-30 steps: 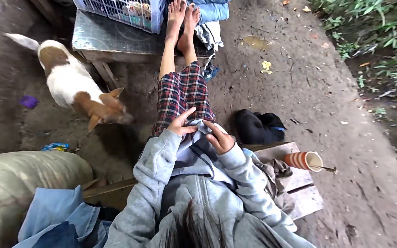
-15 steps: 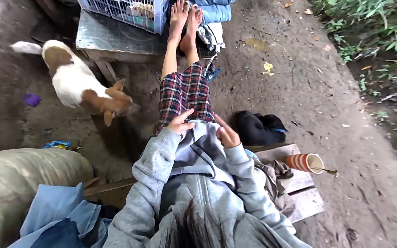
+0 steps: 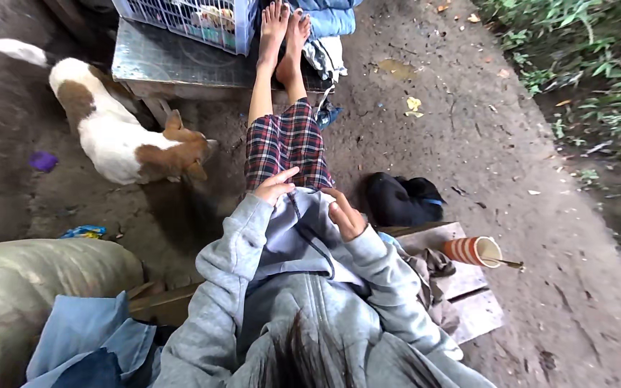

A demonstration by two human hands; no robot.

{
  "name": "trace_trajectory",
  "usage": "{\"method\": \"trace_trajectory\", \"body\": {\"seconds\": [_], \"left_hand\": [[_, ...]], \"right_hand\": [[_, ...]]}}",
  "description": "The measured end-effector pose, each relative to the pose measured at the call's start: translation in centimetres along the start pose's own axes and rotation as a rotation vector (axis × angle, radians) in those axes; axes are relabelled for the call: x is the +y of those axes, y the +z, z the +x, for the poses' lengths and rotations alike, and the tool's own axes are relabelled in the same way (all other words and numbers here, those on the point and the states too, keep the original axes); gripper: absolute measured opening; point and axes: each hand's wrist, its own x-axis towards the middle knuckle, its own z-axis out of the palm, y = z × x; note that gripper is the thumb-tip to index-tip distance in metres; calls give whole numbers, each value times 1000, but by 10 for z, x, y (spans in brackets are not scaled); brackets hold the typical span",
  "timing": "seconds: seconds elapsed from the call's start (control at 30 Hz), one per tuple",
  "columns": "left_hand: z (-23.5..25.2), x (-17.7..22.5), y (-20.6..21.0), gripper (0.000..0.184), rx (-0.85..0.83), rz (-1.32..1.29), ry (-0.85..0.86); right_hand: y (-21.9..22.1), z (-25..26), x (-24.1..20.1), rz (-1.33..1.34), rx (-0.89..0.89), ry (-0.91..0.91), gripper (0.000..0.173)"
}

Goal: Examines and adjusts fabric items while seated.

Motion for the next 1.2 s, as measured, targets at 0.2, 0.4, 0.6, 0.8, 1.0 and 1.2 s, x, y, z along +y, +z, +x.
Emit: {"method": "trace_trajectory", "body": {"seconds": [0.2, 0.4, 0.6, 0.8, 1.0, 1.2], "left_hand": [[-4, -3, 2, 51, -47, 23, 83], [4, -19, 1, 50, -32, 11, 149], [10, 0, 30, 25, 140, -65, -11], [23, 2, 32, 25, 126, 44, -31], [18, -11, 32, 28, 98, 48, -47], [19, -16, 34, 29, 114, -8, -57]], "right_hand": [[3, 1, -10, -127, 51, -120, 47], [-2, 19, 14, 464, 163, 31, 56], [-16, 61, 22, 487, 73, 148, 43], [-29, 79, 26, 117, -119, -64, 25], [-14, 75, 34, 159, -26, -174, 41], [-1, 74, 31, 114, 109, -287, 23]]}}
